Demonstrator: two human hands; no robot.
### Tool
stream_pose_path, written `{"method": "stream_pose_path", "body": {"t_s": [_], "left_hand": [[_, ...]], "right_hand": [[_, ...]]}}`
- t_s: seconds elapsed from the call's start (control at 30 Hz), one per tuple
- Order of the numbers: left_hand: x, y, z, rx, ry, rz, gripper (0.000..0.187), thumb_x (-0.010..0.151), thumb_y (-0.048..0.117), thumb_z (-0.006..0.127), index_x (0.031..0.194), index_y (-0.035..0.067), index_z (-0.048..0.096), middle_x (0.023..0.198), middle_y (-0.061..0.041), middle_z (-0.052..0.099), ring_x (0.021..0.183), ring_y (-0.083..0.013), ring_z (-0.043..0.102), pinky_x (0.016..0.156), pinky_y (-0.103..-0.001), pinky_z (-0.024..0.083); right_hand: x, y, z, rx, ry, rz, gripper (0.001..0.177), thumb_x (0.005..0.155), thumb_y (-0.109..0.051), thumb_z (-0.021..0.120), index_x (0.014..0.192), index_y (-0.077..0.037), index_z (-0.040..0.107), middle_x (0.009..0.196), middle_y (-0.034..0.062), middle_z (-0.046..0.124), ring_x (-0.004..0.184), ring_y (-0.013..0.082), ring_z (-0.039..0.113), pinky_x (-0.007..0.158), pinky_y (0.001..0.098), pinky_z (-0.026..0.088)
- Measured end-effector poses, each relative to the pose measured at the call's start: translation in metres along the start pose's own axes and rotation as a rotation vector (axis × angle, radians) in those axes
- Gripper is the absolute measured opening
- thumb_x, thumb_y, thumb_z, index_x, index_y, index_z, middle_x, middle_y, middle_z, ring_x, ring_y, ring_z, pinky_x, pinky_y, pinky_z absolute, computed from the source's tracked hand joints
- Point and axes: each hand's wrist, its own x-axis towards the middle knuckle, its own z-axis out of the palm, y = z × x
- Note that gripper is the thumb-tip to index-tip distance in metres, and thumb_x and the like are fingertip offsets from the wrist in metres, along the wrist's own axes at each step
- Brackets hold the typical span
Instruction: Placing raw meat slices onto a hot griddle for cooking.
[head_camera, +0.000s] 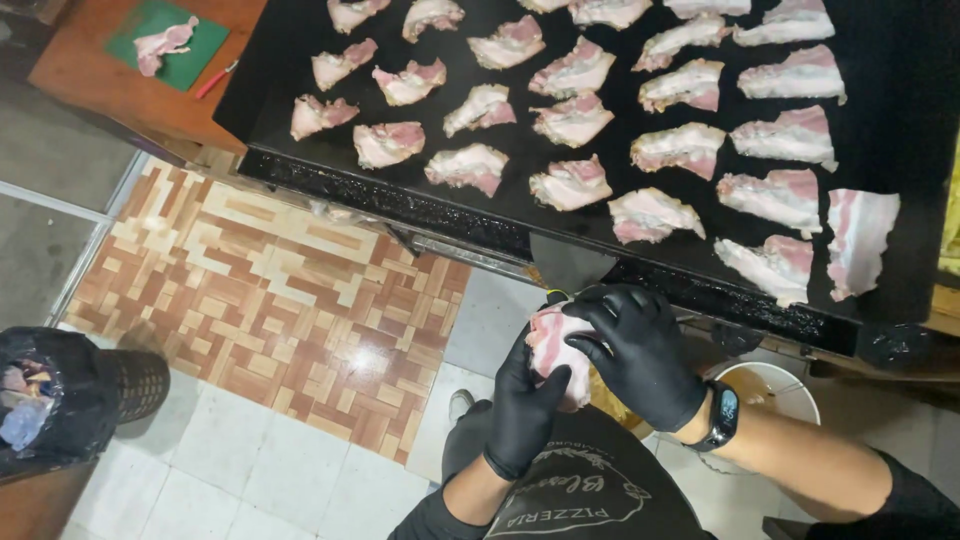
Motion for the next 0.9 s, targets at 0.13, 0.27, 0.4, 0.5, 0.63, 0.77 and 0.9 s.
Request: {"method": "stream_pose_path", "body": {"t_s": [0.13,0.27,0.4,0.5,0.63,0.77,0.9], "left_hand": [[-0.004,-0.011,-0.005,0.013,0.03,-0.016,0.061,0.092,-0.007,0.06,0.151,0.0,0.045,0.133,-0.009,0.065,0.119,-0.017,0.064,0.101,-0.032,0.054],[-0.006,-0.016,-0.009,0.081,0.02,0.01,0.058,0.093,-0.006,0.059,0.15,-0.001,0.047,0.135,-0.009,0.065,0.12,-0.0166,0.063,0.103,-0.032,0.052],[-0.007,-0.019,-0.011,0.156,0.02,0.012,0.058,0.093,-0.006,0.059,0.149,-0.001,0.048,0.134,-0.01,0.066,0.12,-0.017,0.063,0.104,-0.032,0.051],[-0.007,-0.013,-0.008,0.138,0.015,0.017,0.058,0.092,-0.007,0.058,0.149,-0.002,0.048,0.136,-0.01,0.066,0.122,-0.0173,0.063,0.105,-0.032,0.051],[-0.007,-0.011,-0.008,0.119,0.014,0.036,0.059,0.091,-0.008,0.058,0.15,-0.002,0.048,0.136,-0.01,0.065,0.123,-0.0175,0.063,0.106,-0.033,0.05],[-0.008,-0.009,-0.008,0.087,0.019,-0.001,0.061,0.091,-0.008,0.057,0.151,-0.001,0.046,0.135,-0.01,0.066,0.122,-0.0176,0.064,0.105,-0.033,0.051],[-0.01,-0.013,-0.011,0.09,0.034,-0.006,0.06,0.091,-0.008,0.057,0.15,-0.001,0.047,0.134,-0.01,0.067,0.12,-0.0179,0.065,0.104,-0.033,0.051]], "right_hand": [[-0.002,0.005,0.008,0.04,0.015,0.037,0.033,0.082,-0.02,0.075,0.113,-0.013,0.068,0.112,0.0073,0.064,0.111,0.0309,0.057,0.097,0.0465,0.042],[-0.003,0.013,0.016,0.054,-0.019,0.084,0.043,0.077,-0.022,0.079,0.113,-0.004,0.065,0.111,0.0136,0.061,0.109,0.0355,0.055,0.095,0.0473,0.042],[-0.006,0.013,0.017,0.051,-0.011,0.077,0.046,0.074,-0.023,0.081,0.111,-0.001,0.064,0.111,0.0145,0.062,0.11,0.036,0.055,0.094,0.0479,0.042],[-0.01,0.012,0.02,0.026,0.02,0.09,0.043,0.075,-0.025,0.081,0.109,-0.004,0.065,0.111,0.012,0.063,0.11,0.0342,0.056,0.095,0.0478,0.042],[-0.014,0.007,0.021,-0.025,0.05,0.091,0.033,0.078,-0.028,0.08,0.104,-0.012,0.068,0.107,0.0058,0.064,0.108,0.03,0.058,0.094,0.0474,0.042],[-0.019,0.003,0.022,-0.159,0.126,0.03,0.025,0.081,-0.031,0.079,0.102,-0.019,0.072,0.102,0.0001,0.065,0.102,0.0265,0.058,0.09,0.0474,0.04],[-0.023,0.006,0.029,-0.176,0.166,0.034,0.022,0.083,-0.033,0.079,0.099,-0.019,0.072,0.099,-0.0009,0.065,0.1,0.0252,0.058,0.089,0.0462,0.041]]}}
